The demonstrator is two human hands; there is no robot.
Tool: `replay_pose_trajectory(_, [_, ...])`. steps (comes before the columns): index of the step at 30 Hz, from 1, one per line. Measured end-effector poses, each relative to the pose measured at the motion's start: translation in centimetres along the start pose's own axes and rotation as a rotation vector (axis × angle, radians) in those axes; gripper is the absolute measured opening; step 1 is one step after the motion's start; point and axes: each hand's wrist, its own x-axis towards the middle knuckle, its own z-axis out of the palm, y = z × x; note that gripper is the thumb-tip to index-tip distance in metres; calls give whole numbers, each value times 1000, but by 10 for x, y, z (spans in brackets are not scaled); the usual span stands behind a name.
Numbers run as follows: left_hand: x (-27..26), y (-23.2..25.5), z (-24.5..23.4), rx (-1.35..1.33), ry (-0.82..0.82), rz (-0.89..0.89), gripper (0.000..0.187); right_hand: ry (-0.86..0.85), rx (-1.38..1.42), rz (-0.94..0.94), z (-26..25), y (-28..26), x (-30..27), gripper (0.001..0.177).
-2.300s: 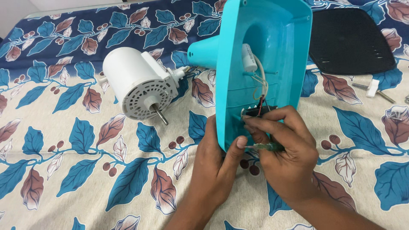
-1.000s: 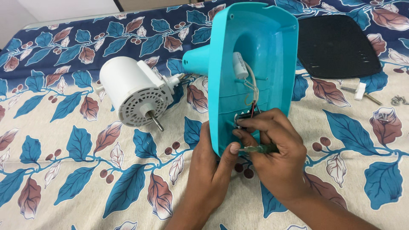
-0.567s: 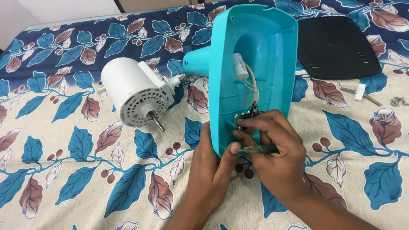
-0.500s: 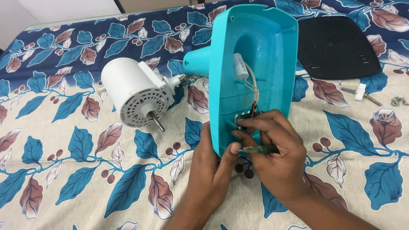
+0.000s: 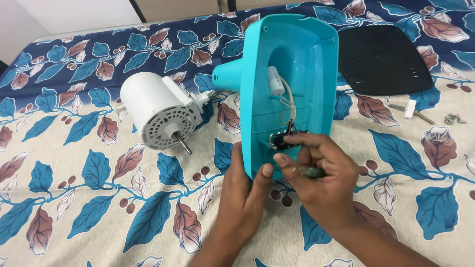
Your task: The person uses a screwdriver to tighten screws on a black switch assembly mounted inside a teal plastic fan housing. They repeatedly adjust and secure the switch while holding the housing steady.
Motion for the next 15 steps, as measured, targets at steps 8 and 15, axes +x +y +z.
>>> replay_pose_trajectory(8, [0, 12, 4, -111, -2, -142, 48, -59, 297, 298, -48, -12, 11, 12])
replay_pose_trajectory(15, [0, 3, 4, 110, 66, 66, 51, 45, 68, 100, -49, -6, -26, 10])
